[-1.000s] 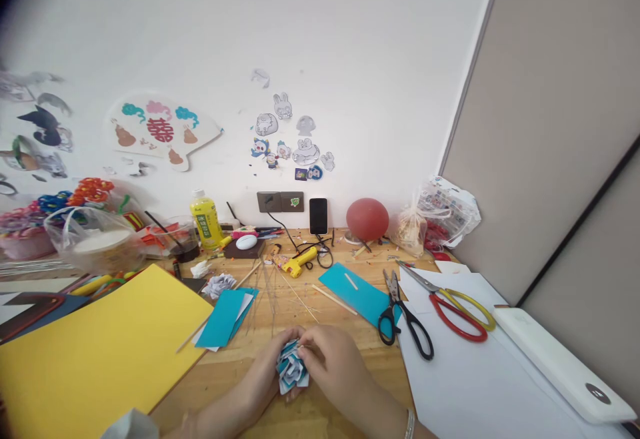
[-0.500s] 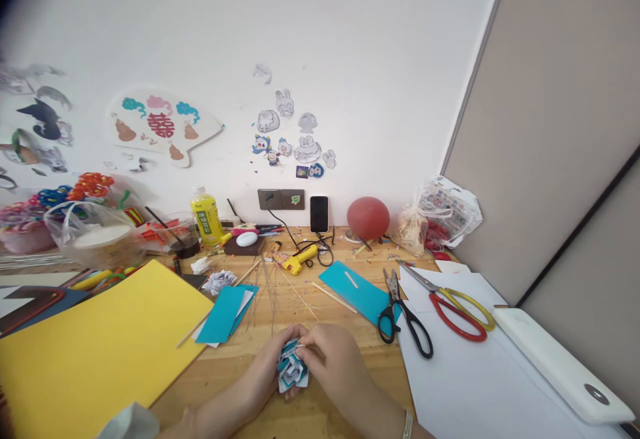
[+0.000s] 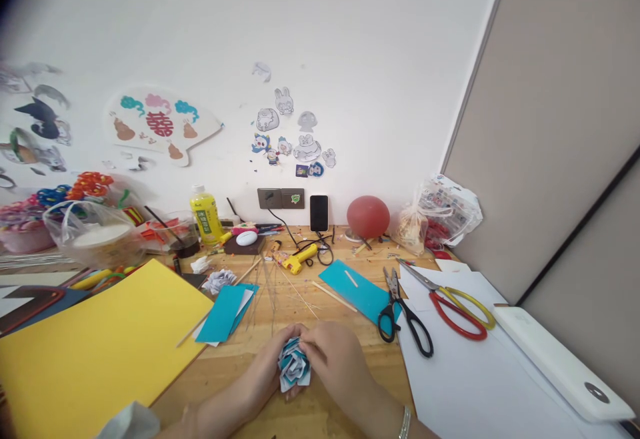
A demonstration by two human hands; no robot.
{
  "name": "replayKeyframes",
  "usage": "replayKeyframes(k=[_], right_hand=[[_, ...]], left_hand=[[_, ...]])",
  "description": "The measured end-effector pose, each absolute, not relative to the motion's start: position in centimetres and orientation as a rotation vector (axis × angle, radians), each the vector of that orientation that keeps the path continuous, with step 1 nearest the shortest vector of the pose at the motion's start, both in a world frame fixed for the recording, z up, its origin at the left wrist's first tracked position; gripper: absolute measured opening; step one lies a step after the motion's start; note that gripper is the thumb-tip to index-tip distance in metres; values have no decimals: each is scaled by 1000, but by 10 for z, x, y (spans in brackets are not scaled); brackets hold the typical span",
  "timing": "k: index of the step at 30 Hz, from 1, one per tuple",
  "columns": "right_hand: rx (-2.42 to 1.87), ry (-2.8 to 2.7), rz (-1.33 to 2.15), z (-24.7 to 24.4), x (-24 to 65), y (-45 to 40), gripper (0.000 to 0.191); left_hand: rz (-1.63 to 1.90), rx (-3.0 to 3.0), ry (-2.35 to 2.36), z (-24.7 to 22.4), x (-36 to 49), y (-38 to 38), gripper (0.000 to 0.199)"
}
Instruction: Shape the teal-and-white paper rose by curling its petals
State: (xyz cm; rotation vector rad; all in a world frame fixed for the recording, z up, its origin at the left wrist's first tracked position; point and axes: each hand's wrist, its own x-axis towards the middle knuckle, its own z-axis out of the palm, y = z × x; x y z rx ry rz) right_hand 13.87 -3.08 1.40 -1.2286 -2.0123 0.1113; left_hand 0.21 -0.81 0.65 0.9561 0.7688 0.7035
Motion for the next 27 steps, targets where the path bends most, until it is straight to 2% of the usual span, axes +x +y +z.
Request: replayKeyframes(k=[7,14,20,27], right_hand=[[-1205,-2031,185,16,138,-32,24],[-1246,-2022,113,11,139,-32,38],[-1302,-1984,199,11,139,-33,27],[-1363,-2008,142,10,139,-32,21]], left_hand=[[700,970,782,4,0,-7,41],[701,988,765,7,0,-9,36],[701,988,768,6,0,-8,32],[711,983,782,7,0,-9,31]])
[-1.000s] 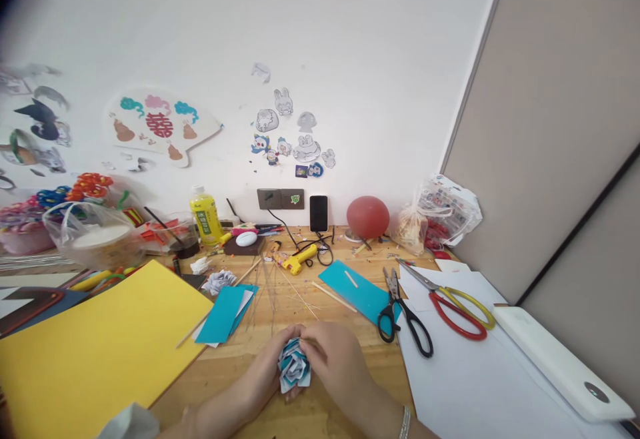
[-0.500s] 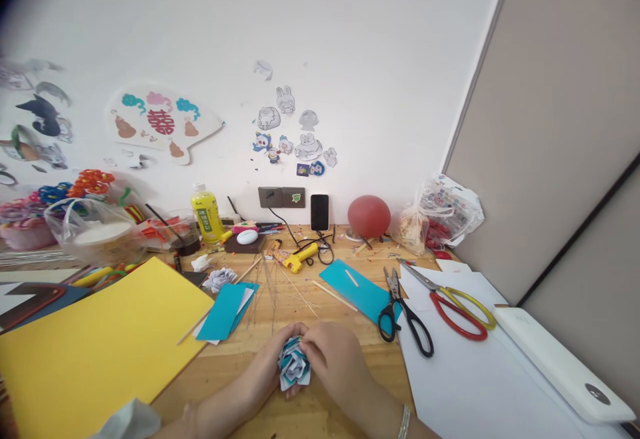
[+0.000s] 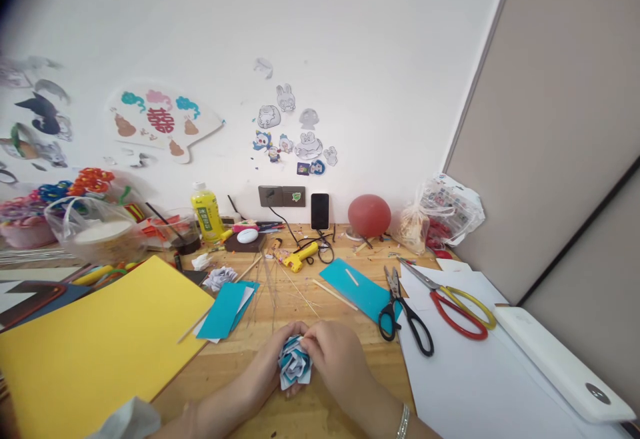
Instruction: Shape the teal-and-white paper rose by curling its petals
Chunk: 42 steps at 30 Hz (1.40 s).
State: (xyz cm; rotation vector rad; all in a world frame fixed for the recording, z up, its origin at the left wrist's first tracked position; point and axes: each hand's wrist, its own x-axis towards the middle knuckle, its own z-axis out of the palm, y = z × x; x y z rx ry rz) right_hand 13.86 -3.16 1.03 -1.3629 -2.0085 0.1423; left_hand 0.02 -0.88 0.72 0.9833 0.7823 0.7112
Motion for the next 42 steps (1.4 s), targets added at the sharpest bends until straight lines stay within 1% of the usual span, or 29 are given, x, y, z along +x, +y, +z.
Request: replayKeyframes(k=[3,7,12,15,18,20,26,28,32,37,42], right_hand=[[-1375,-2020,68,9,137,-32,23],[-1410,-2023,-10,6,135,-32,24],[-1470,-2031,-10,3,134,-32,21],[-1448,-1983,137,7,133,-34,20],[-1322,-1803,486,12,132,-37,16],[-1237,-1637,643,15,133,-38,16],[-1229,-1340,576,18,141,-32,18],[-1218,-1321,585,20,143,-29,18],[-1191,-1405,645,25,142,-29,19],[-1161,-1513,698,25,140,-32,16],[-1167,-1607,922,24,137,-33,11]], left_hand=[[714,980,787,7,0,-9,32],[725,968,791,6,1,-9,37],[731,931,786,5,2,-9,34],[733,901,777,5,2,-10,33],[730,858,773,5,2,-9,33],[717,828,762,6,3,-8,33],[750,731,695,15,2,-6,22],[762,718,671,17,0,-7,23],[739,770,656,15,-1,-7,27],[730,892,805,10,1,-7,45],[706,997,912,11,1,-10,54]])
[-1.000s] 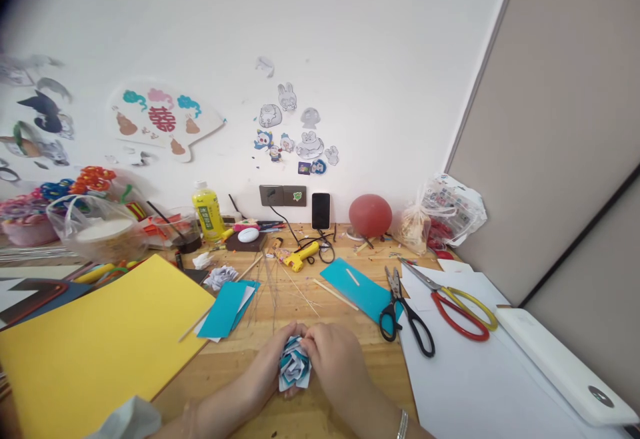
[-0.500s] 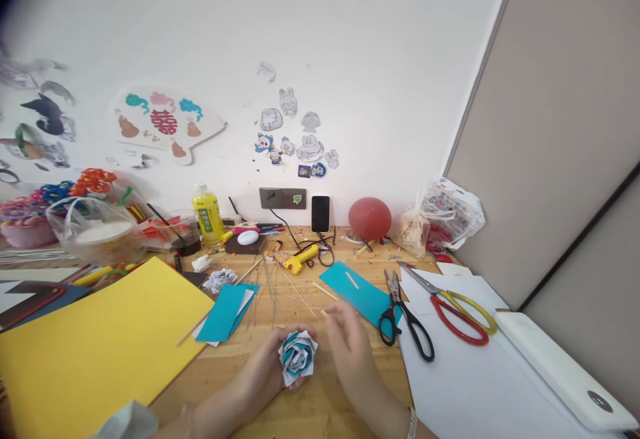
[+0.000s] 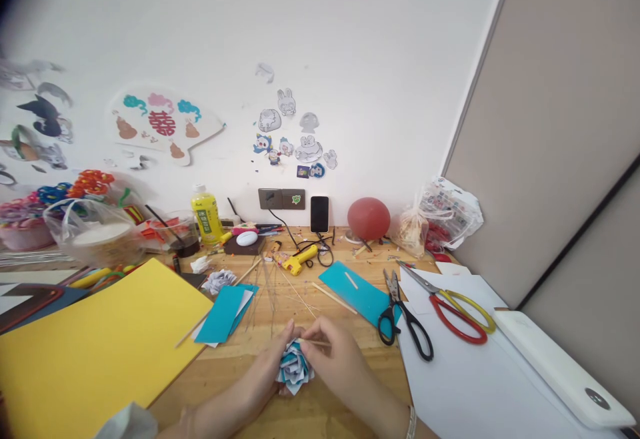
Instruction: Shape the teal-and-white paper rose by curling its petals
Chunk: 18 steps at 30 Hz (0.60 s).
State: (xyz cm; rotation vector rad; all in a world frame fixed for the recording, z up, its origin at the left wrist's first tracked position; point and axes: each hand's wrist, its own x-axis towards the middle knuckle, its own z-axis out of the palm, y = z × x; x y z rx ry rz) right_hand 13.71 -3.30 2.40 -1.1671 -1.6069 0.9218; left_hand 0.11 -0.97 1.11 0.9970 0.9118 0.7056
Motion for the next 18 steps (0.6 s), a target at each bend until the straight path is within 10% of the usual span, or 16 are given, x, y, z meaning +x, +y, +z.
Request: replayKeyframes(k=[18], right_hand=[[-1212,-1693,908,27,139,-32,11]], left_hand=[[640,1100,982,4,0,-8,50]])
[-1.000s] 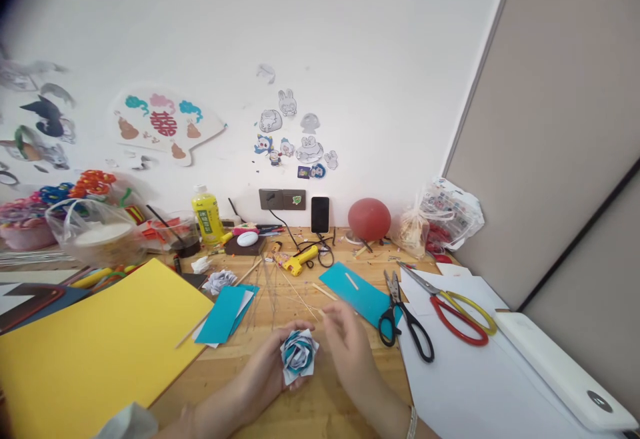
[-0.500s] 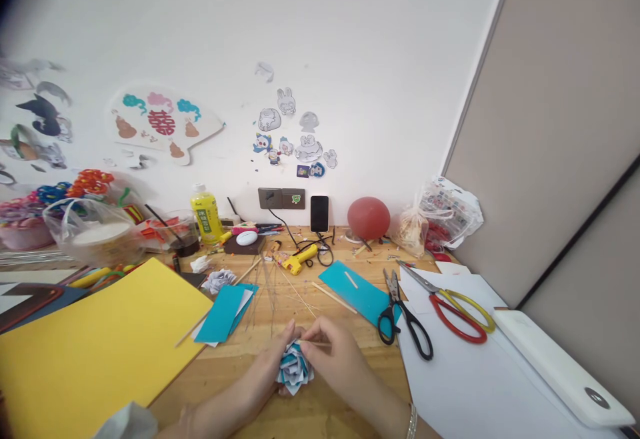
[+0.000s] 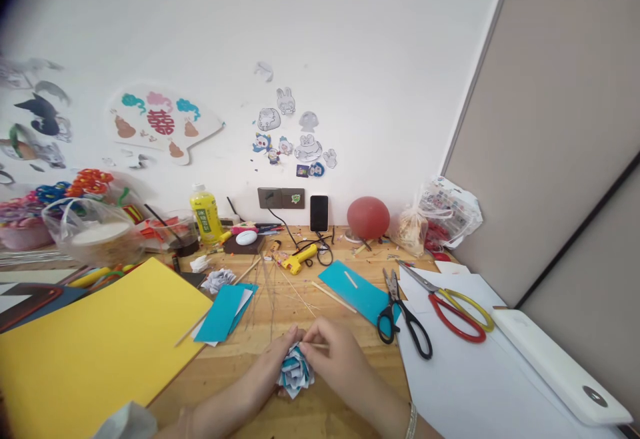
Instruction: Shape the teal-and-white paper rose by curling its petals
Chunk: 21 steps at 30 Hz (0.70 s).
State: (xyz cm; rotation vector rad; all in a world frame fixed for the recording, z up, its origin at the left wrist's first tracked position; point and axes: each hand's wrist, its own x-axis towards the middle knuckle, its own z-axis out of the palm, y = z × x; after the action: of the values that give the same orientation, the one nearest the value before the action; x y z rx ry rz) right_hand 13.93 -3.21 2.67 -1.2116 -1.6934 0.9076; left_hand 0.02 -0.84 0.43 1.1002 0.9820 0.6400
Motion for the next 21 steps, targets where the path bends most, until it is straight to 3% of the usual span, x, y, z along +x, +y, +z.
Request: replayKeyframes(k=[11,21], right_hand=[[-1251,-1958,544,24,144,-33,20],[-1343,-2013,432,24,142,-34,25]], left_hand=[[684,1146,953,-11,-4,-4,46],[767,1159,895,-14,-4,-3,42]])
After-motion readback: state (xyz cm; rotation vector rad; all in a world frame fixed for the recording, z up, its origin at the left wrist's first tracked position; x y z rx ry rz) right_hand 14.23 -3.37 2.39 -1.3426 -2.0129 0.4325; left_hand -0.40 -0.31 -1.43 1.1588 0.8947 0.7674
